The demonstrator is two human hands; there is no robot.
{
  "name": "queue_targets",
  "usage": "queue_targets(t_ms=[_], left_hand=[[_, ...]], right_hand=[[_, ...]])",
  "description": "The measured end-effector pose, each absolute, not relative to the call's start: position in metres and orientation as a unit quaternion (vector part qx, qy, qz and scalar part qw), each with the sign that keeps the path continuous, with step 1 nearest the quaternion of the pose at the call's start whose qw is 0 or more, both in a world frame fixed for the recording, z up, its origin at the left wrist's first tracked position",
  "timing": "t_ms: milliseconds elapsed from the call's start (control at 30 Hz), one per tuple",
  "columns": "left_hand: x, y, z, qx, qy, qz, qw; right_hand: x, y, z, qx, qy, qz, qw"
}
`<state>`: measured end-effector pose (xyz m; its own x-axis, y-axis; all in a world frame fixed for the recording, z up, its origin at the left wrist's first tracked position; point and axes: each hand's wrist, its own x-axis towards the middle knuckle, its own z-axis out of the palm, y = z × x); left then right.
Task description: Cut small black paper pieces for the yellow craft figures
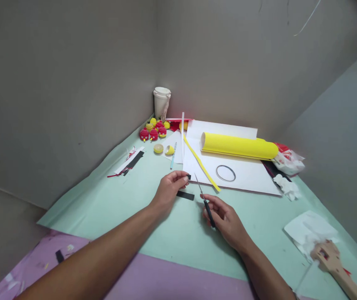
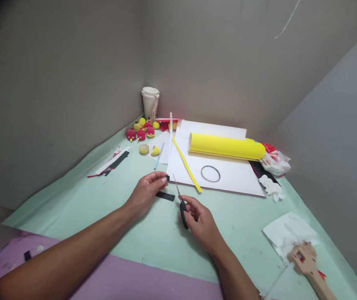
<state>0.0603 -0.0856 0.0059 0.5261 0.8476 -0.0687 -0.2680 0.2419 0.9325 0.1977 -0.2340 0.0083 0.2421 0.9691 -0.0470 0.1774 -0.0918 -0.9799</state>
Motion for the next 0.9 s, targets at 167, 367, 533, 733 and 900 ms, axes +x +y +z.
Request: queue_targets(t_ms=[167, 367, 533, 733, 900], left_hand=[[0.0597, -0.0855, 0.0076, 0.486, 0.291, 0.374, 0.735], [0.0597, -0.0850, 0.0081, 0.485, 0.306, 0.368, 0.732], [0.0591, -0.0844, 0.0092, 0.481, 0.311, 0.375, 0.729], [0.0586, -0.0825, 0.0105, 0.473, 0.323, 0.386, 0.723], [0.0590, -0.0820, 0.0099, 0.483, 0.329, 0.381, 0.716]], right_hand=[[0.1988, -0.2338, 0.0077, -0.615, -0.468, 0.405, 0.488], [0.1991, -0.2334, 0.0084, -0.619, -0.464, 0.409, 0.485], [0.1996, -0.2335, 0.0078, -0.616, -0.464, 0.415, 0.482], [0.2030, -0.2351, 0.0125, -0.626, -0.450, 0.436, 0.464], [0.2055, -0.2360, 0.0129, -0.646, -0.463, 0.423, 0.435]])
